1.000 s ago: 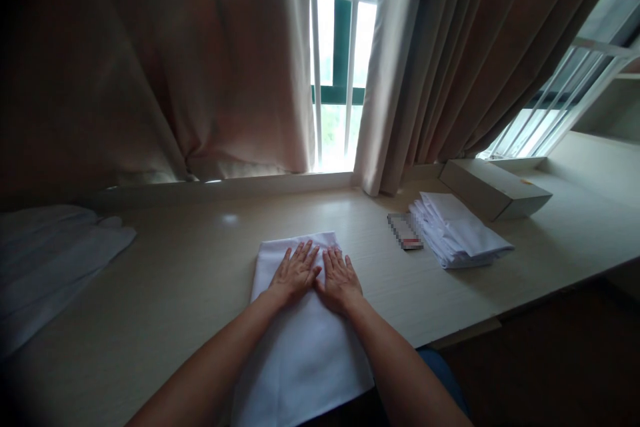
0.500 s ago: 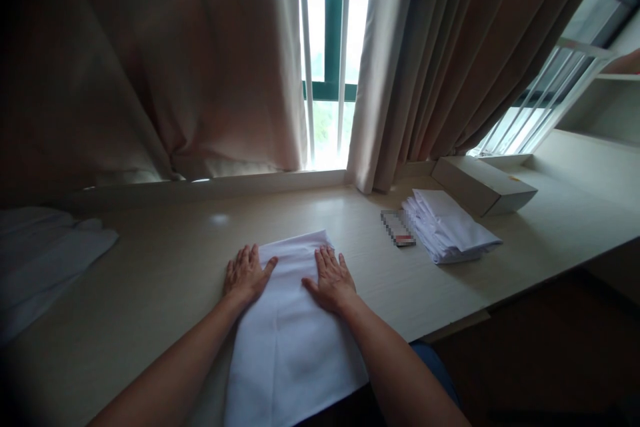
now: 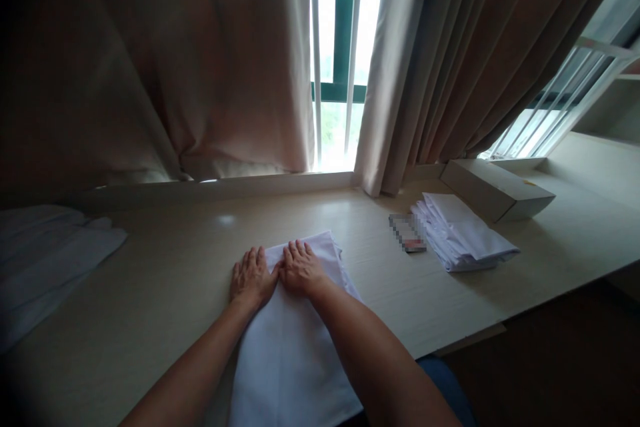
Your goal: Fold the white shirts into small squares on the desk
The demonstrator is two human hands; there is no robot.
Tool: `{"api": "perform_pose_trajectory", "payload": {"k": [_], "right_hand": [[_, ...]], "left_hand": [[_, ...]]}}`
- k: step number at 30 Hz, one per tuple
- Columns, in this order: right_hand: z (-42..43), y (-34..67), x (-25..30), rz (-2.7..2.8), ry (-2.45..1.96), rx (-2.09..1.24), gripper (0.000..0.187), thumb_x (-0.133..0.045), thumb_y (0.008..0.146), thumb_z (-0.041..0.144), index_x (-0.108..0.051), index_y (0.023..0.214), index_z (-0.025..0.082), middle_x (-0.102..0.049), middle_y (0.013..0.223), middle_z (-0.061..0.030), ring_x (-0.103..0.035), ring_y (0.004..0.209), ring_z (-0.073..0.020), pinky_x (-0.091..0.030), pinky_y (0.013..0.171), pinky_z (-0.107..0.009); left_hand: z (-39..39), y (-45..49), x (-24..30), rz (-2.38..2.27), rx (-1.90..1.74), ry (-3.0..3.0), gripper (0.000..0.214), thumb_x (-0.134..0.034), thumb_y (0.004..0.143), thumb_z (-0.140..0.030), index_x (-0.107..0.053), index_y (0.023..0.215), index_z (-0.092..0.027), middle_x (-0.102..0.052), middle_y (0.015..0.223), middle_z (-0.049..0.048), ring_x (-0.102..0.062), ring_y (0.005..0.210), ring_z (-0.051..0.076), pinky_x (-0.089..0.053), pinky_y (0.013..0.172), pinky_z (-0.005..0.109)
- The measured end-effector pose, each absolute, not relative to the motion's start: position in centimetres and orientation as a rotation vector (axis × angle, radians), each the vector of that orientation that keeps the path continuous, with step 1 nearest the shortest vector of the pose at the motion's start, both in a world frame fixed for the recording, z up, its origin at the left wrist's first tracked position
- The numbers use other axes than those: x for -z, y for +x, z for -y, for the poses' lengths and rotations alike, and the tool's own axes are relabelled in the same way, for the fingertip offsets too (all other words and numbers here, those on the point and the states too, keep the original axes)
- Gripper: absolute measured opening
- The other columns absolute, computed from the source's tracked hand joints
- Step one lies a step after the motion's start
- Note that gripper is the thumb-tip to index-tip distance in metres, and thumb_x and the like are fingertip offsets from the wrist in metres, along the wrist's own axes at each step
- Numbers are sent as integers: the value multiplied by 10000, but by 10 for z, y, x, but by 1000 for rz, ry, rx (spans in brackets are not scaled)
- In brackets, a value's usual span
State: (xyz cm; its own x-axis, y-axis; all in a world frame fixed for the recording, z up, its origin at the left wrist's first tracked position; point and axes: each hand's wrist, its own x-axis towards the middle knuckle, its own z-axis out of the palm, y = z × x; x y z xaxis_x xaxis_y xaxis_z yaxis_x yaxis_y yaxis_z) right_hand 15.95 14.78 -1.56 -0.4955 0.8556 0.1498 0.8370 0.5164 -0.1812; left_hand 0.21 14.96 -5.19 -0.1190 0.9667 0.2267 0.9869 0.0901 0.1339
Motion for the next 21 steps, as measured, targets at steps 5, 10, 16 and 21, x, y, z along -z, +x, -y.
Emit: {"api": "perform_pose_trajectory", "payload": {"k": [5, 10, 16, 21], "right_hand": [[-166, 197, 23, 2500, -1600, -235, 808, -237, 908, 677, -316, 1454, 87, -267, 1523, -163, -199, 1419, -287, -137, 1150, -440], [-169, 233, 27, 2432, -1734, -347, 780, -151, 923, 665, -252, 1492, 141, -185, 1560, -100, -114, 1443, -240, -74, 1156, -423], [-171, 230, 33, 2270, -1897, -367, 819, -137, 907, 689, -226, 1503, 133, -159, 1567, -95, -63, 1447, -255, -33, 1152, -425], [-173, 229, 33, 2231, -1916, -372, 810, -147, 908, 683, -222, 1504, 139, -169, 1568, -80, -66, 1446, -246, -24, 1152, -406]], "left_hand": [[-150, 2, 54, 2262, 392, -2034, 796, -242, 869, -624, -318, 1445, -80, -305, 1516, 182, -228, 1412, 302, -140, 1152, 466], [-150, 1, 52, 2270, 376, -2058, 807, -236, 861, -645, -307, 1454, -101, -302, 1520, 170, -217, 1416, 303, -129, 1154, 472], [-152, 2, 53, 2272, 379, -2061, 819, -222, 857, -658, -301, 1457, -106, -289, 1527, 166, -210, 1418, 310, -133, 1150, 480], [-159, 3, 54, 2288, 357, -2062, 805, -213, 861, -648, -292, 1463, -120, -267, 1541, 148, -177, 1430, 302, -112, 1152, 503]]}}
